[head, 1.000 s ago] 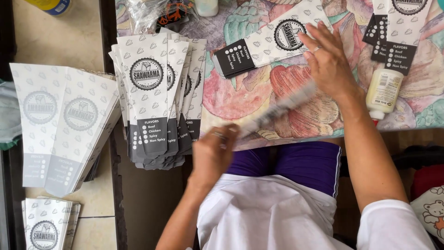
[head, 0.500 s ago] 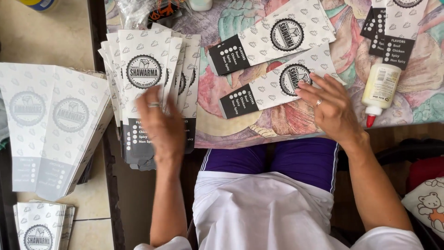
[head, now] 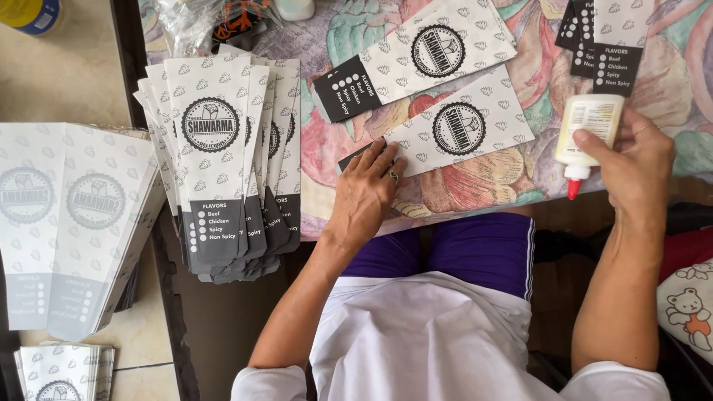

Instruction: Applying glue to paper shawarma packaging templates and folding them to assemble the final product.

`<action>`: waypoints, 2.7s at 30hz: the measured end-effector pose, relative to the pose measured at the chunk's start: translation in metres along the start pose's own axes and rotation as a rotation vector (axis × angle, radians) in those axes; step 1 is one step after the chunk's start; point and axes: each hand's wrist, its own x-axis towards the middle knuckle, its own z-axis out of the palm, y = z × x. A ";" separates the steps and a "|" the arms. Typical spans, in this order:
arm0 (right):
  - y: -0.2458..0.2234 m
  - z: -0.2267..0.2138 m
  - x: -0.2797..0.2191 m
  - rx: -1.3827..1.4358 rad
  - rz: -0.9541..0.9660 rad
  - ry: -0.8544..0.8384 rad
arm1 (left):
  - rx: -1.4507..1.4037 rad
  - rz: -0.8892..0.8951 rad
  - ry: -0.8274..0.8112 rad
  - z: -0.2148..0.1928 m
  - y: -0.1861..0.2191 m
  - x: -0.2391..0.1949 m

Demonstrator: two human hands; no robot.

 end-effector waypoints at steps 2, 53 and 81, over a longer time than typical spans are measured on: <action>0.030 -0.003 0.005 0.188 0.013 0.072 | 0.005 0.009 -0.027 -0.002 -0.002 0.000; -0.039 0.172 -0.084 0.710 -0.427 -0.137 | -0.542 -0.421 -0.361 -0.039 -0.061 0.063; -0.035 0.105 -0.068 -0.505 -0.977 -0.145 | 0.029 -0.022 0.013 -0.016 0.010 0.001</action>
